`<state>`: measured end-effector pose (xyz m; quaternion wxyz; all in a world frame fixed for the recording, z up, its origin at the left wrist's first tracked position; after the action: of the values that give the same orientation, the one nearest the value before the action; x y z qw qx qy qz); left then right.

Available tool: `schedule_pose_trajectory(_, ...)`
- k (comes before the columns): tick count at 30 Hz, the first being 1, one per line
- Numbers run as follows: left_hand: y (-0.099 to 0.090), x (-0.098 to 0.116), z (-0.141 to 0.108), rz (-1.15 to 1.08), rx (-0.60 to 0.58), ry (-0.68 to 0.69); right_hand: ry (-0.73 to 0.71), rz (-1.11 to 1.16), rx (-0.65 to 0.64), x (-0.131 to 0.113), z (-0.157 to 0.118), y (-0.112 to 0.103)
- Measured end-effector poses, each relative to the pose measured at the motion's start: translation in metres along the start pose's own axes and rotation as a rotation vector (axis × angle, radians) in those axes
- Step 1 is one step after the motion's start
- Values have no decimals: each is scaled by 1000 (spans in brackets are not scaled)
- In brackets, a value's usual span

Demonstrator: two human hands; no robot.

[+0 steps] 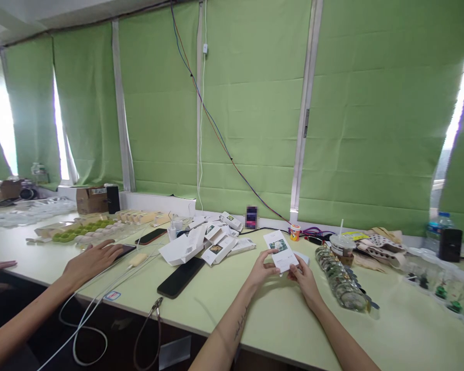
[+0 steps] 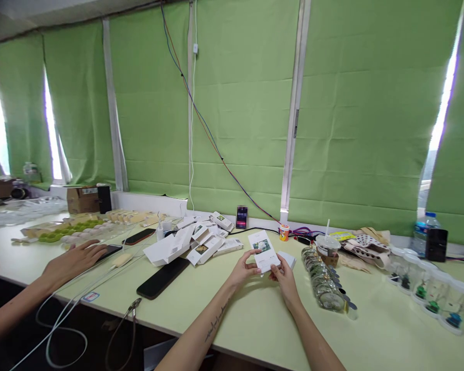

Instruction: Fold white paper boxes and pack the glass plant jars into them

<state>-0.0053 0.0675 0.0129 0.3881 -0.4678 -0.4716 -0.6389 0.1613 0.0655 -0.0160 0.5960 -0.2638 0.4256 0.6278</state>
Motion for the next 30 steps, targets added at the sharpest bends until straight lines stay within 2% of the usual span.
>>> schedule_pose_trajectory(3,8,0,-1,70,-188,43,-3,13,3,-1,0,-1)
schedule_pose_trajectory(6,8,-7,4,157,-219,67,-13,34,11,-3,-1,-2)
schedule_pose_trajectory(14,6,-10,7,166,-143,119,18,-3,-38,-6,-2,1)
schedule_pose_trajectory(18,5,-7,5,146,-109,106,72,17,-24,-2,-2,1)
schedule_pose_trajectory(23,5,1,0,124,-47,89,74,15,14,1,0,-3)
schedule_pose_trajectory(30,4,7,-2,118,-49,123,81,49,-23,-1,0,-1)
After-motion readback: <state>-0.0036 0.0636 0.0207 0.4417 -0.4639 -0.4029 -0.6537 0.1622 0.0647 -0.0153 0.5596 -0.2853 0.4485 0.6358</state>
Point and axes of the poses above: each hand's wrist, its own z-axis towards the middle knuckle, its own y-axis out of the palm, x = y × z, the point moved 5 cm from there along z, towards the middle knuckle, and after that the axes turned 11 degrees about -y, right-handed, at the moved point
